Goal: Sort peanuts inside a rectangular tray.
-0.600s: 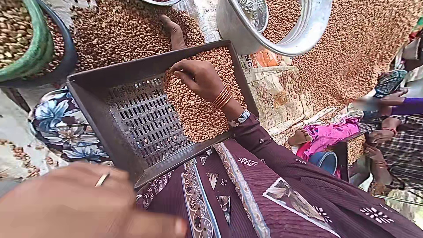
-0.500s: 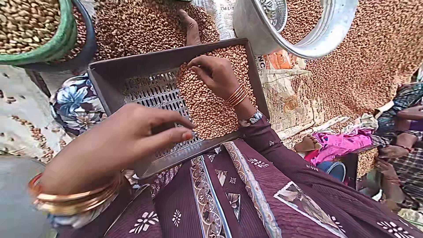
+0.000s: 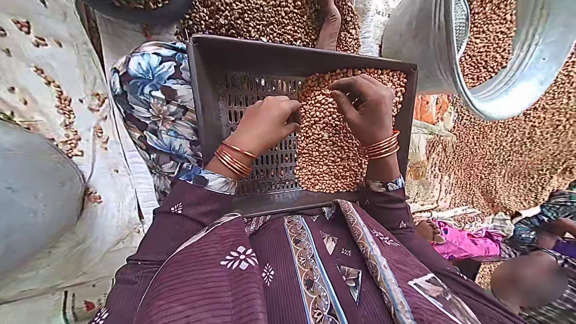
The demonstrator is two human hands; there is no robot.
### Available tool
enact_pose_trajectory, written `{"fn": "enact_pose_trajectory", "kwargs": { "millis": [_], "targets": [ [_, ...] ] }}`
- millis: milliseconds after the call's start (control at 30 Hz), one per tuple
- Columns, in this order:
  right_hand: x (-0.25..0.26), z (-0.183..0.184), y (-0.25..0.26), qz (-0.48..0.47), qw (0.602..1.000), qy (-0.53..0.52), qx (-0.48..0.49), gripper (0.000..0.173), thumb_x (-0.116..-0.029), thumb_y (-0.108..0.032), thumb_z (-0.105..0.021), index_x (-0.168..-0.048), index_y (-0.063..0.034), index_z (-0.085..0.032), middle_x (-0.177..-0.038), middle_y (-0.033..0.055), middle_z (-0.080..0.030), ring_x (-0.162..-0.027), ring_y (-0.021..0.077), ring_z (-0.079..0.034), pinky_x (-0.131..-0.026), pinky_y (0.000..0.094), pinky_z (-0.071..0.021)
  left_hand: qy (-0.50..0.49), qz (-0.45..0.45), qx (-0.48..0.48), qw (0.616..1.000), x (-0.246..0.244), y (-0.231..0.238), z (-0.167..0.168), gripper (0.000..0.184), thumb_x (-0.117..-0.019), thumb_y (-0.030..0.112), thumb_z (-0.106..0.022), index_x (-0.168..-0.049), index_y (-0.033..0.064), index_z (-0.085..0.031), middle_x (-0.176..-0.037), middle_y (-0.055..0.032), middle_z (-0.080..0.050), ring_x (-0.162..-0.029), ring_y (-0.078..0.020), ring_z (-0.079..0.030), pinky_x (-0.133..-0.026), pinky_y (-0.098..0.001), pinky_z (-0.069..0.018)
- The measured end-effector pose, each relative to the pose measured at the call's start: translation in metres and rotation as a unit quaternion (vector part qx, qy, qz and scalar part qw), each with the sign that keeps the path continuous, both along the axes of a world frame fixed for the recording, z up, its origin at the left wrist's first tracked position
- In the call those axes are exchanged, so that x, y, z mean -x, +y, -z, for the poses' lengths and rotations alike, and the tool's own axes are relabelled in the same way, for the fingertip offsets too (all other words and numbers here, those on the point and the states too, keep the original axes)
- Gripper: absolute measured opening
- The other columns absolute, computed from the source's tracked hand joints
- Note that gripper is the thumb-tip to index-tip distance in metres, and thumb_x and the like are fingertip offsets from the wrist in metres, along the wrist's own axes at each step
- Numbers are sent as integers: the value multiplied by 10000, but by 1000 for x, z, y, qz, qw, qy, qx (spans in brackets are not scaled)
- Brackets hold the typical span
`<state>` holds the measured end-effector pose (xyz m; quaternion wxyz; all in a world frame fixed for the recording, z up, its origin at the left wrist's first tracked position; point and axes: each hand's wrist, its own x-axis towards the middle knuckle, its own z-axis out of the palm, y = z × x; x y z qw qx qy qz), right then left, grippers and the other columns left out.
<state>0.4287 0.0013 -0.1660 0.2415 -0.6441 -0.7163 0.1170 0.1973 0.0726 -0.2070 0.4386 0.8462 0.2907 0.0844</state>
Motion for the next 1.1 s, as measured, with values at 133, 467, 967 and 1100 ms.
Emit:
{"fn": "enact_pose_trajectory", "kwargs": {
  "millis": [133, 467, 967, 1100],
  "targets": [
    [0, -20, -13, -24, 994, -57, 89, 163, -992, -152, -642, -1055, -61, -762, -1002, 151, -691, -803, 228, -677, -719, 381, -570, -17, 20, -42, 999, -7, -15, 9, 170, -958, 179, -704, -1063, 45, -713, -972, -145, -684, -896, -340, -697, -730, -567, -549],
    [-3, -28, -49, -7, 976, -111, 185, 177, -985, -152, -647, -1105, -63, -743, -1038, 194, -683, -814, 338, -691, -693, 515, -569, -13, -39, 10, 999, -11, -17, 3, 167, -1015, 172, -615, -1101, 72, -717, -1015, -128, -693, -898, -309, -692, -752, -539, -553],
    [82, -3, -9, -61, 987, -32, 145, 343, -968, -38, -634, -1311, -51, -630, -1204, 221, -609, -769, 317, -675, -608, 445, -568, -208, -295, 15, 933, 62, 19, -39, 163, -1037, 200, -599, -1141, 95, -667, -990, 48, -685, -760, 15, -644, -632, -162, -540],
    [79, -20, -23, -15, 916, -160, 367, 196, -1042, -193, -585, -1077, -2, -610, -797, 208, -652, -730, 424, -687, -593, 568, -527, -142, -267, 7, 953, 99, 25, -54, 163, -1033, 232, -604, -1142, 123, -657, -963, 97, -669, -731, 64, -622, -618, -115, -523]
  ]
}}
